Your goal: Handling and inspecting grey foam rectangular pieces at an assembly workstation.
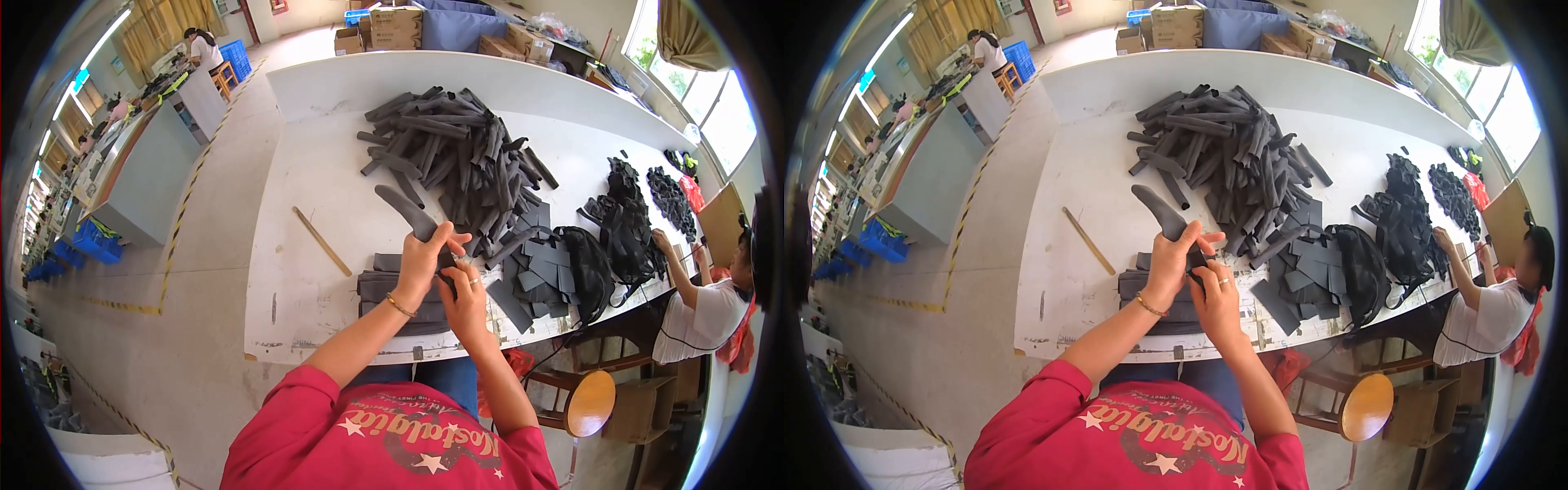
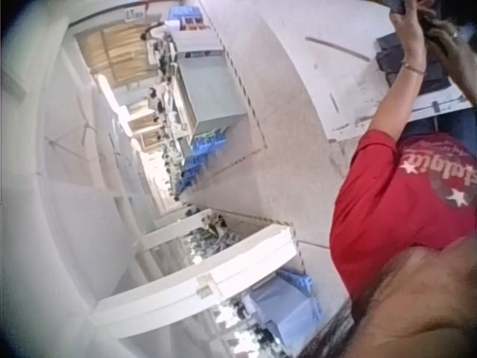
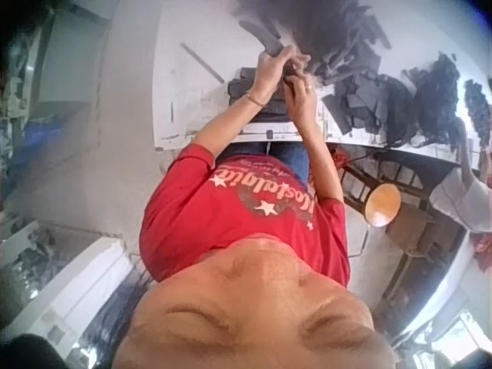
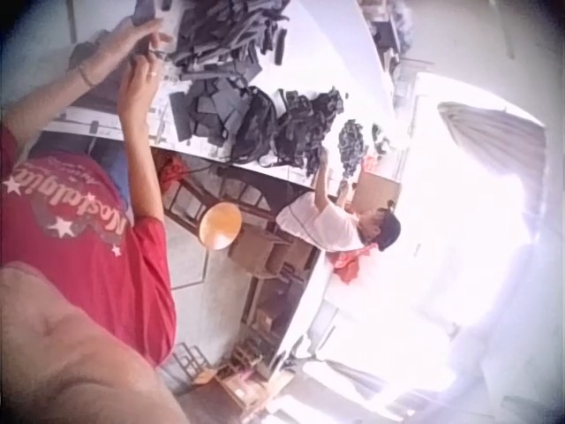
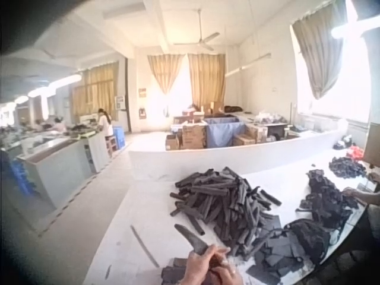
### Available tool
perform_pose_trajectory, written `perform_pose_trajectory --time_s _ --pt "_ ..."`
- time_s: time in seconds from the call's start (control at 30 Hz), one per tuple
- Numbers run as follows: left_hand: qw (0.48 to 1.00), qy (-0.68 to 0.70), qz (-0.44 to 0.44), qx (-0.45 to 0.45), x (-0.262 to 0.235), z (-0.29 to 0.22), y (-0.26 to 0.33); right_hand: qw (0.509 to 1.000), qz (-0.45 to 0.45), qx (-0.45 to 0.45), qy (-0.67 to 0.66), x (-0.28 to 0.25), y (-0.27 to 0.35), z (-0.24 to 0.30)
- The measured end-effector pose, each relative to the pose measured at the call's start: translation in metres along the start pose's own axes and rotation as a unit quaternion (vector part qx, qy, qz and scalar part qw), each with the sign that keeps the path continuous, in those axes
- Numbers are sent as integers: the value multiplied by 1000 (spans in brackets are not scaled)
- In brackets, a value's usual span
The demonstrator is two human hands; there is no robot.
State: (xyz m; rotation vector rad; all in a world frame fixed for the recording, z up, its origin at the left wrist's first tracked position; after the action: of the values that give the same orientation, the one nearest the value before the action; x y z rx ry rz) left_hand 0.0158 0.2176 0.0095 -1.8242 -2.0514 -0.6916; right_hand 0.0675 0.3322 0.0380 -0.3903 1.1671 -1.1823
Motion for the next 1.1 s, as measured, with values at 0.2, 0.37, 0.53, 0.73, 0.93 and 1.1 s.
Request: perform_pose_trajectory --time_s 0.2,0.37,0.53,0.73,0.93,1.1 --pt "997 55 -49 -18 2 10 11 1000 3 -2 -16 3 -14 -1" --pt "996 72 -50 -11 -9 1 10 998 36 24 43 -3 5 -3" --pt "989 125 -27 -77 11 33 18 999 35 -41 8 -5 -4 -2" --pt "991 115 -22 -69 -1 38 13 996 83 16 21 -11 2 -6" --pt "995 82 -14 -61 0 38 14 996 86 -1 34 -16 5 -1" --pt "988 150 35 -9 7 -23 12 997 79 -24 -7 -27 -3 -5"
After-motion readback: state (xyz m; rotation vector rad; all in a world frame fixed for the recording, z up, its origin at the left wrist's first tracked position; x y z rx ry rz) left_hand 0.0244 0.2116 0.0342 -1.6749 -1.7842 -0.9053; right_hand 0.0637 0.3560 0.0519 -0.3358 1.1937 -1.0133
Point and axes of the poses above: each hand's wrist, its own y-axis away from the middle knuckle, its own x-axis out of the palm, z = x × y, the point moved 8 cm from there along -y, towards the middle knuckle, and after that the axes turned 13 degrees about -x, right-handed, at the moved point
